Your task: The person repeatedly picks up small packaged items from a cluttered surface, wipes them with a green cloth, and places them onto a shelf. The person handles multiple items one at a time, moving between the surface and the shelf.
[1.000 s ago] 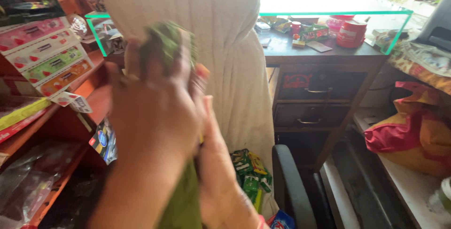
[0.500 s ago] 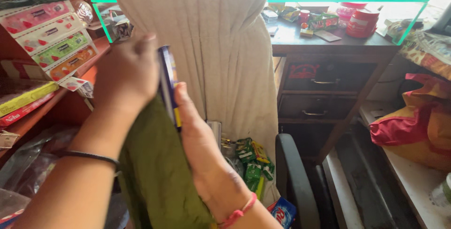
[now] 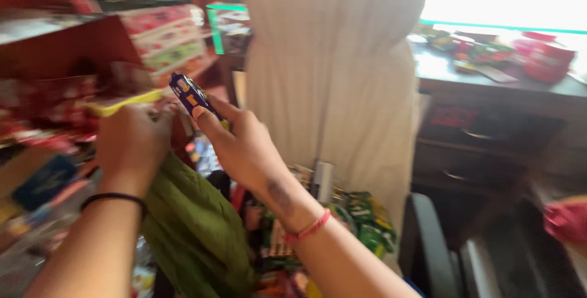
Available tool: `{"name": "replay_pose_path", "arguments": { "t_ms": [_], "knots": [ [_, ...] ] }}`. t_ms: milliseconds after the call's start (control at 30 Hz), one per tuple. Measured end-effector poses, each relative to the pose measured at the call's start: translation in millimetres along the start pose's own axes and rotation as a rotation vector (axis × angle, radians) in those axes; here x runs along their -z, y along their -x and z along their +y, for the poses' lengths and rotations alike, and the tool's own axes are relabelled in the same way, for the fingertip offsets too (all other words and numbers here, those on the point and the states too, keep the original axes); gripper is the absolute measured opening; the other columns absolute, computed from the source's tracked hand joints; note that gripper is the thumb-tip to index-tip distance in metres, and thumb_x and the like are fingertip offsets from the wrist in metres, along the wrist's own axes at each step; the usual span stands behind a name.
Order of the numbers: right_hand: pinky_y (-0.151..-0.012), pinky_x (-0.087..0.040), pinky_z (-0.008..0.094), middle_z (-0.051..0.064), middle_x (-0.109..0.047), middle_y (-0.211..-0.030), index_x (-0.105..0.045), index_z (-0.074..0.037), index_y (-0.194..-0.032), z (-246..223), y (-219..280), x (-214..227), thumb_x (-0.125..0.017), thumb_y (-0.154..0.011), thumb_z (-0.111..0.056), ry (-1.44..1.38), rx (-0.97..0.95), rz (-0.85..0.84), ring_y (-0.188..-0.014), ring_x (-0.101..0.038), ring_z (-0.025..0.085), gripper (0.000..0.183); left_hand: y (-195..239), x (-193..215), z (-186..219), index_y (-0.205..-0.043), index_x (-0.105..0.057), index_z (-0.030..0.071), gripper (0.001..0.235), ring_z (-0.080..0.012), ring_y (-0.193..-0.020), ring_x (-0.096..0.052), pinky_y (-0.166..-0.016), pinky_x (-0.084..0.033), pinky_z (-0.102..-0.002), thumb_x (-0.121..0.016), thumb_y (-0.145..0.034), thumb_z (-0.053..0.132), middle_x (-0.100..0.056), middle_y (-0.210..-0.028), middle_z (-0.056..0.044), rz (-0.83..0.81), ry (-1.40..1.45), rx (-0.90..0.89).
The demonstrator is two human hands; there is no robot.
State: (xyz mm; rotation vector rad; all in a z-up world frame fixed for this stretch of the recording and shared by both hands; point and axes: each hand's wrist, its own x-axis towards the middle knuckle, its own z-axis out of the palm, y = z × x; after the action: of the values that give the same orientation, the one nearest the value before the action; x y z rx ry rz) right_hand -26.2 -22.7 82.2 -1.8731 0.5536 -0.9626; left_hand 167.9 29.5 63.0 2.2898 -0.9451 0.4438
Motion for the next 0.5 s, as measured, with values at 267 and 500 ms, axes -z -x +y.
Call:
{"name": "replay_pose_path", "arguments": {
  "t_ms": [267, 500],
  "knots": [
    [-0.064, -0.052, 0.043, 0.016, -0.069, -0.091, -0.073, -0.013, -0.122, -19, -31, -101, -0.067, -0.096, -0.038, 0.283, 0.675, 0.043, -0.08, -0.069, 0.032, 0.037, 7, 91, -65, -0.096, -0.08, 0.012, 0.023, -0.0449, -0.088, -0.071, -0.075, -0.057, -0.055, -0.073, -0.089, 0.032, -0.073, -0.092, -0.024, 0.14, -0.176, 0.097],
    [-0.063, -0.054, 0.041, 0.015, -0.074, -0.077, -0.075, -0.01, -0.11, -73, -36, -193, -0.065, -0.092, -0.041, 0.11, 0.323, -0.327, -0.07, -0.069, 0.023, 0.037, 27, 194, -116, -0.096, -0.077, 0.008, 0.032, -0.0419, -0.09, -0.072, -0.073, -0.059, -0.053, -0.079, -0.084, 0.037, -0.074, -0.094, -0.022, 0.219, -0.321, 0.239]
  ]
}}
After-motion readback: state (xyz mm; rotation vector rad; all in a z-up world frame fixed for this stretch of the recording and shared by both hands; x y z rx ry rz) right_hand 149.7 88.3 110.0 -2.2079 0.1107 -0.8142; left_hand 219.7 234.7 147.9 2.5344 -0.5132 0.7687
